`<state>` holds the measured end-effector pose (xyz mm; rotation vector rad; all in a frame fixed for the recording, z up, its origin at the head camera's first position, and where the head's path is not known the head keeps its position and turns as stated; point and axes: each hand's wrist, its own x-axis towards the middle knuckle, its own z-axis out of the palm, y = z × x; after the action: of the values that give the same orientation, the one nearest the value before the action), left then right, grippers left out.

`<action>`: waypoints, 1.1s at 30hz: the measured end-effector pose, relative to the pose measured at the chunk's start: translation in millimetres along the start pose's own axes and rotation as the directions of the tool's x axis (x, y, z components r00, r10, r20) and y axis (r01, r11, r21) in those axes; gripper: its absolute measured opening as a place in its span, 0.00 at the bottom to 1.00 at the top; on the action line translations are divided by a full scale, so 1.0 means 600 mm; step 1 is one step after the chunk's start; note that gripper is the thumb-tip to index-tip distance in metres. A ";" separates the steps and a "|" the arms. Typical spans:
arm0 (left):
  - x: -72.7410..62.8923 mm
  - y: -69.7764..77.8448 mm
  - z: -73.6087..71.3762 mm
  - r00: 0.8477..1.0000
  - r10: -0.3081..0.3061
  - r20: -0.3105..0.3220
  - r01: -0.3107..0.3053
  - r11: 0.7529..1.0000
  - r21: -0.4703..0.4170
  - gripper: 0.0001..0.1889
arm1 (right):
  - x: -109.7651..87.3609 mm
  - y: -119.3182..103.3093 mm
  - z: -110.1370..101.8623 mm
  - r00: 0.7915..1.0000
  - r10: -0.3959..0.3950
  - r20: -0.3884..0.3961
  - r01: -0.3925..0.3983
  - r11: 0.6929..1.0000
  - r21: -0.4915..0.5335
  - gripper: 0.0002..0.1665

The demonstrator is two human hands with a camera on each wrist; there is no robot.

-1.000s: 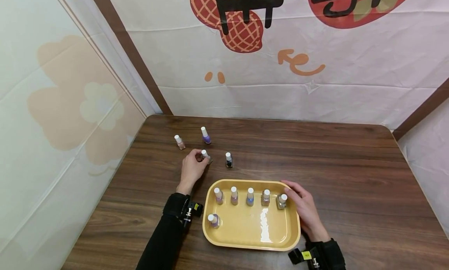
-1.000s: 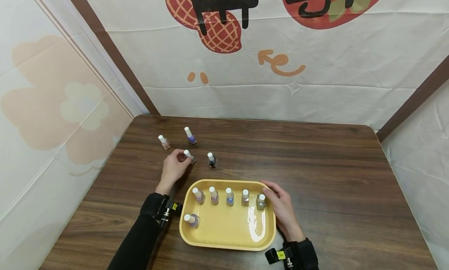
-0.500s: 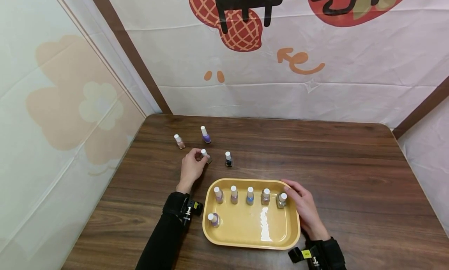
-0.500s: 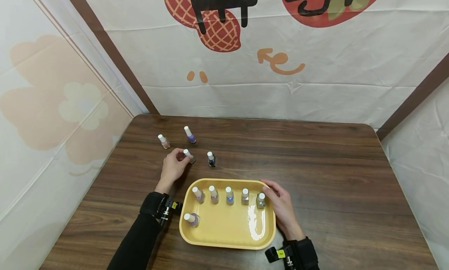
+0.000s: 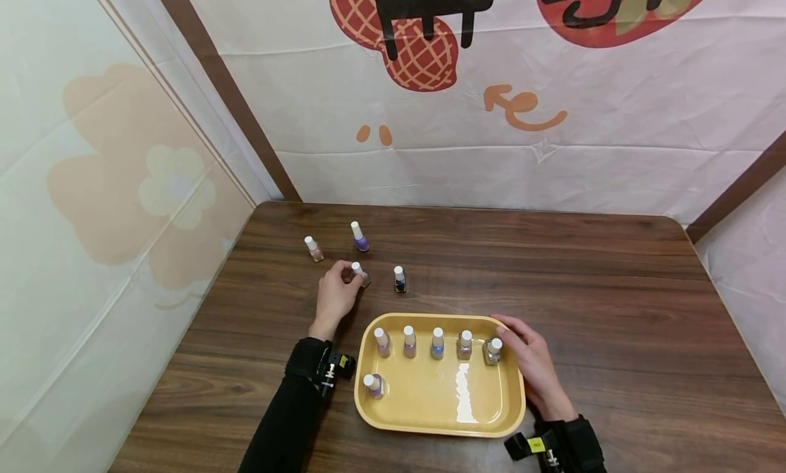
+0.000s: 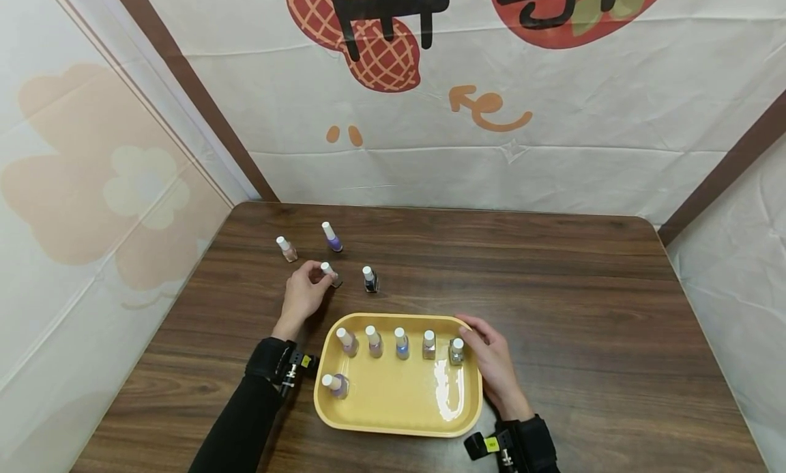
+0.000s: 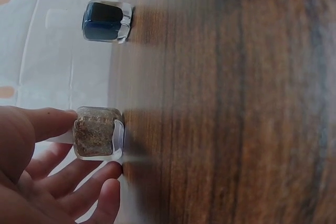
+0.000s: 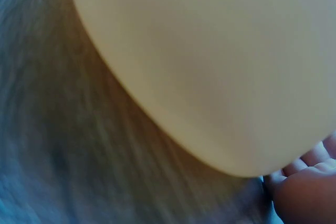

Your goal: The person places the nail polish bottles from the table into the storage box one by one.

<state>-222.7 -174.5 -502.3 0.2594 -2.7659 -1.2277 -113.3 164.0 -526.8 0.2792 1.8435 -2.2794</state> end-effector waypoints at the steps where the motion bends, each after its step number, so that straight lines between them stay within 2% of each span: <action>1: 0.000 0.000 0.000 1.000 0.000 -0.001 0.000 1.000 -0.003 0.14 | 0.000 0.000 0.000 1.000 -0.001 0.001 0.001 1.000 -0.001 0.27; 33: -0.003 -0.004 0.001 1.000 0.000 -0.012 0.000 1.000 -0.011 0.13 | 0.000 0.000 0.001 1.000 -0.005 -0.001 0.005 1.000 -0.007 0.28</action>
<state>-220.6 -175.1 -504.5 0.2654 -2.7483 -1.2371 -113.2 163.5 -526.6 0.2757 1.8549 -2.2756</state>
